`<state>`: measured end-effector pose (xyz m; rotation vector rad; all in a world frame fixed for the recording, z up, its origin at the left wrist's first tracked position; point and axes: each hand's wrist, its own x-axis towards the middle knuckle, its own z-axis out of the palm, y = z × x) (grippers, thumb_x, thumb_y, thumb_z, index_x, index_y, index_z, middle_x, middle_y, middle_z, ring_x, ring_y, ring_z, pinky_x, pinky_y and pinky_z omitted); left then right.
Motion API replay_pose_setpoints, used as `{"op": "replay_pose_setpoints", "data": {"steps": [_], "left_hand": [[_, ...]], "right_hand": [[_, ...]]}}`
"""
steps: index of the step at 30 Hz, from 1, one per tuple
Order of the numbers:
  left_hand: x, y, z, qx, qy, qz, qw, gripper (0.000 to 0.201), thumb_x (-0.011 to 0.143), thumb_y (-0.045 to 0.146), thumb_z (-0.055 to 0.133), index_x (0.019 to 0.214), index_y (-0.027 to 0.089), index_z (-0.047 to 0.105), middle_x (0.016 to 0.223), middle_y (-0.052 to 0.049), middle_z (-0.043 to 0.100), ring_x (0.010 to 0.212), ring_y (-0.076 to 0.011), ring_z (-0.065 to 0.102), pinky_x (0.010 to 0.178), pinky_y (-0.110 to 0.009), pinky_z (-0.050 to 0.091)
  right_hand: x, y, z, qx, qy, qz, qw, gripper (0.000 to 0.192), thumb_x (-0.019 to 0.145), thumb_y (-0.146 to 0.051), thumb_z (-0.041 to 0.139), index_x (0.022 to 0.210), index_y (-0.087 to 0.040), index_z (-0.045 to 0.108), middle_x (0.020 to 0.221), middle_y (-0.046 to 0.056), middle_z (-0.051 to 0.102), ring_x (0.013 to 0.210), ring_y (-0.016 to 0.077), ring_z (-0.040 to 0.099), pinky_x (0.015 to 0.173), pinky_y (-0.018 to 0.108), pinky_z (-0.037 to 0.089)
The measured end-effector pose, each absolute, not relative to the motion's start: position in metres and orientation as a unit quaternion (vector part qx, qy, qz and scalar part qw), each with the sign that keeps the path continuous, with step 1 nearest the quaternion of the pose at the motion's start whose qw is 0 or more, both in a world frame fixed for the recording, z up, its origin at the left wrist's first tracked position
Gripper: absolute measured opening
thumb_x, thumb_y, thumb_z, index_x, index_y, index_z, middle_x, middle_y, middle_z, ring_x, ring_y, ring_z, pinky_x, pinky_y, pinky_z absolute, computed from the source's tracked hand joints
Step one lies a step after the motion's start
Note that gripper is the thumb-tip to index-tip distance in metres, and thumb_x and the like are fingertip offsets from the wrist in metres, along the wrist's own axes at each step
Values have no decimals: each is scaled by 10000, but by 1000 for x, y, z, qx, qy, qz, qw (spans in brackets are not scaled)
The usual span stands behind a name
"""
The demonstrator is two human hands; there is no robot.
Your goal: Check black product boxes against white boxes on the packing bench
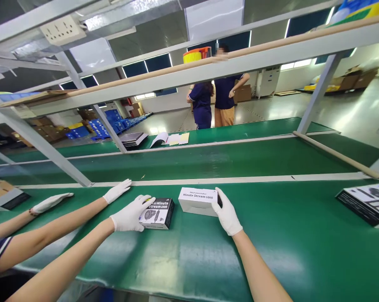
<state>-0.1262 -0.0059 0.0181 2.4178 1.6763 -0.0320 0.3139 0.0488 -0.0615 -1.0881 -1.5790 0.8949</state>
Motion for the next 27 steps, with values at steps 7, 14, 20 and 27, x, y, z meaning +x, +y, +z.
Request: {"op": "replay_pose_setpoints", "data": {"steps": [7, 14, 20, 27], "left_hand": [[-139, 11, 61, 673, 534, 123, 497, 552, 841, 472, 684, 1317, 196, 633, 1396, -77, 535, 1294, -319, 501, 1108, -412, 384], [-67, 16, -17, 437, 501, 526, 530, 682, 884, 505, 652, 1397, 79, 509, 1371, -175, 535, 1283, -275, 521, 1108, -391, 415], [-1, 22, -24, 427, 462, 583, 514, 559, 885, 462, 669, 1316, 111, 609, 1327, -143, 578, 1262, -265, 543, 1111, -373, 424], [18, 26, -22, 459, 521, 565, 447, 439, 908, 452, 630, 1237, 168, 683, 1297, -71, 610, 1247, -243, 548, 1082, -329, 432]], "right_hand": [[312, 46, -60, -434, -653, 361, 505, 677, 924, -579, 573, 1452, -192, 401, 1467, 100, 430, 1351, 271, 414, 1166, 453, 321], [303, 40, -58, -395, -663, 373, 514, 548, 872, -470, 675, 1273, -171, 449, 1263, 129, 537, 1168, 279, 534, 1025, 438, 449], [300, 31, -53, -295, -687, 450, 488, 652, 1009, -560, 445, 1505, -156, 322, 1405, 136, 464, 1282, 252, 476, 1126, 423, 353], [301, 26, -40, -314, -731, 416, 442, 445, 1054, -499, 427, 1400, -234, 519, 1422, 35, 494, 1322, 211, 445, 1145, 366, 332]]}}
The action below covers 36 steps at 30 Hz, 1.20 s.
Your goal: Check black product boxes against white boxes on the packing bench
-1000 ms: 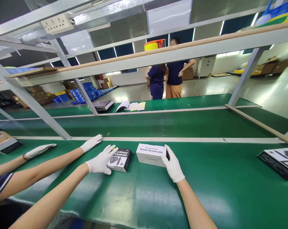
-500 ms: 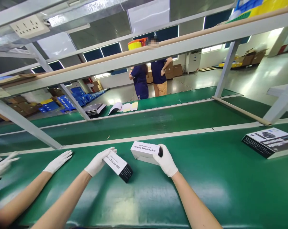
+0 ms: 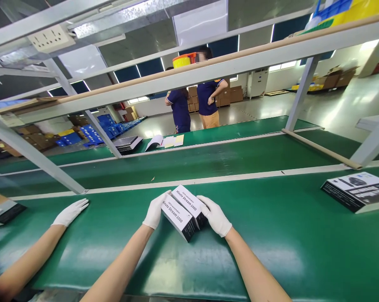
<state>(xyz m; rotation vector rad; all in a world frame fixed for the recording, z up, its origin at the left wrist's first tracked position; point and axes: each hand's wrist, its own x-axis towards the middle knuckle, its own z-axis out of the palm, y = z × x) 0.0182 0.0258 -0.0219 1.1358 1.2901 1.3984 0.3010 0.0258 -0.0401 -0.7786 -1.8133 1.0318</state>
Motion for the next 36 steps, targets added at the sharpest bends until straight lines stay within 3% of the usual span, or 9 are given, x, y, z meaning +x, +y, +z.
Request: {"op": "replay_pose_setpoints", "data": {"steps": [12, 18, 21, 23, 26, 29, 31, 33, 36], "left_hand": [[26, 27, -25, 504, 492, 552, 447, 491, 929, 486, 580, 1262, 136, 665, 1323, -99, 589, 1266, -296, 521, 1063, -376, 419], [25, 29, -31, 483, 527, 557, 422, 493, 902, 520, 595, 1189, 133, 700, 1199, -101, 653, 1124, -278, 587, 948, -353, 461], [25, 29, -32, 477, 527, 559, 427, 496, 892, 539, 602, 1168, 141, 710, 1184, -93, 661, 1132, -271, 586, 958, -343, 459], [25, 29, -32, 468, 529, 561, 432, 504, 873, 537, 625, 1155, 130, 715, 1178, -101, 662, 1150, -280, 583, 986, -355, 454], [25, 33, -33, 468, 528, 564, 429, 506, 855, 519, 648, 1163, 123, 712, 1218, -106, 646, 1195, -284, 567, 1025, -364, 445], [21, 38, -33, 473, 532, 560, 423, 510, 847, 511, 640, 1174, 124, 704, 1245, -102, 635, 1205, -282, 566, 1024, -369, 456], [15, 38, -32, 477, 553, 551, 403, 510, 820, 501, 636, 1148, 118, 709, 1233, -98, 641, 1189, -289, 576, 1018, -379, 465], [10, 35, -27, 502, 578, 533, 361, 446, 801, 454, 607, 1077, 125, 726, 1204, -85, 657, 1169, -295, 584, 1041, -396, 453], [19, 34, -20, 568, 611, 483, 268, 256, 793, 291, 545, 924, 184, 736, 1126, -28, 689, 1154, -273, 592, 1107, -421, 392]], "right_hand": [[299, 22, -26, -286, -742, 420, 437, 371, 1068, -444, 420, 1342, -235, 556, 1346, 35, 536, 1244, 200, 494, 1081, 342, 376], [304, 26, -23, -284, -741, 448, 411, 397, 1032, -471, 467, 1308, -205, 574, 1314, 59, 555, 1203, 230, 520, 1050, 366, 393], [307, 32, -14, -308, -741, 476, 359, 499, 990, -515, 505, 1359, -183, 548, 1340, 77, 545, 1216, 243, 523, 1059, 379, 408], [303, 33, 3, -380, -748, 441, 317, 638, 936, -530, 558, 1437, -144, 482, 1427, 108, 474, 1278, 262, 480, 1103, 402, 383], [280, 28, 42, -479, -791, 278, 259, 851, 840, -621, 620, 1513, -151, 394, 1503, 147, 364, 1356, 339, 370, 1131, 498, 327], [242, 19, 73, -502, -828, 211, 135, 1112, 615, -815, 690, 1521, -259, 368, 1318, 201, 492, 1146, 433, 512, 897, 583, 461], [217, 16, 81, -539, -823, 176, 22, 1316, 468, -830, 743, 1560, -238, 307, 1414, 270, 387, 1228, 522, 421, 928, 669, 384], [195, 17, 79, -589, -796, 138, -6, 1441, 358, -810, 783, 1576, -229, 277, 1441, 299, 352, 1238, 566, 382, 883, 744, 344], [177, 28, 64, -578, -796, 172, 62, 1230, 249, -720, 836, 1346, -206, 621, 1323, 215, 541, 1116, 540, 498, 834, 734, 411]]}}
